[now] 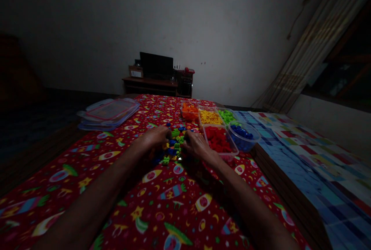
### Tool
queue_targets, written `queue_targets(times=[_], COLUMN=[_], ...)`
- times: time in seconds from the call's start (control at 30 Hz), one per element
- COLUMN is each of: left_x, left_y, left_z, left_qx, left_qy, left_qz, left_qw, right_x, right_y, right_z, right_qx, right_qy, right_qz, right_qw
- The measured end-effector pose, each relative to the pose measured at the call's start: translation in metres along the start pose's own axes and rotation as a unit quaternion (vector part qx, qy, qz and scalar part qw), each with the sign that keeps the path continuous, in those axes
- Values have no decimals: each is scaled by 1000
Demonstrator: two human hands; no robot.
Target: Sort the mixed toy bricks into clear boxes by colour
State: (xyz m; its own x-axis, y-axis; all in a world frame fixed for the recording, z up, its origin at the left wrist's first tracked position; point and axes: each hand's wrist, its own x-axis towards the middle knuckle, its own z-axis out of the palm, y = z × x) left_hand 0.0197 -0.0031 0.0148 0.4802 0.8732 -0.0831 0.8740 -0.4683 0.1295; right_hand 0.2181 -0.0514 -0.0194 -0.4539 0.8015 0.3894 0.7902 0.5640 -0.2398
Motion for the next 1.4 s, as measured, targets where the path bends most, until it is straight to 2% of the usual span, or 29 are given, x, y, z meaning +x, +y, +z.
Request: queue_targets(times=[0.1,0.27,0.37,0.47,0.57,0.63,0.7,0.77,0.9,1.0,1.07,1.13,1.23,1.3,1.4], left_x=[3,6,6,4,2,4,7,12,17,14,12,11,12,12,9], left_y=[-4,-8,-9,-14,-18,-18,-14,-7,13,29,36,37,25,9,-22], left_z=[-4,-6,-6,-10,-12,-10,-4,3,15,16,14,11,3,-2,-8], left_qx=[-16,-20,-46,-137,-280,-357,-414,-465,-546,-593,-606,-586,-502,-424,-287], left_qy=[5,-10,-11,-22,-49,-46,-31,-11,31,52,70,88,121,159,193], left_qz=[28,34,21,46,77,76,68,55,30,33,28,29,36,21,-25], left_qw=[999,999,999,989,956,930,907,883,837,803,792,805,856,891,938], right_x=[0,-14,-16,-7,7,15,19,20,18,18,19,18,10,0,-20], right_y=[-12,-30,-30,-25,-17,-11,-7,-4,1,8,16,28,56,79,112], right_z=[0,25,31,21,4,-4,-7,-7,-4,-7,-17,-32,-63,-83,-100], right_qx=[25,-2,-16,39,158,241,310,355,382,395,372,305,164,83,-32], right_qy=[-10,-29,-23,-28,12,43,61,74,98,91,103,150,241,290,298], right_qz=[-29,-89,-82,-49,40,112,150,144,117,125,128,131,139,168,253], right_qw=[999,996,996,998,987,963,937,921,911,906,914,931,947,938,920])
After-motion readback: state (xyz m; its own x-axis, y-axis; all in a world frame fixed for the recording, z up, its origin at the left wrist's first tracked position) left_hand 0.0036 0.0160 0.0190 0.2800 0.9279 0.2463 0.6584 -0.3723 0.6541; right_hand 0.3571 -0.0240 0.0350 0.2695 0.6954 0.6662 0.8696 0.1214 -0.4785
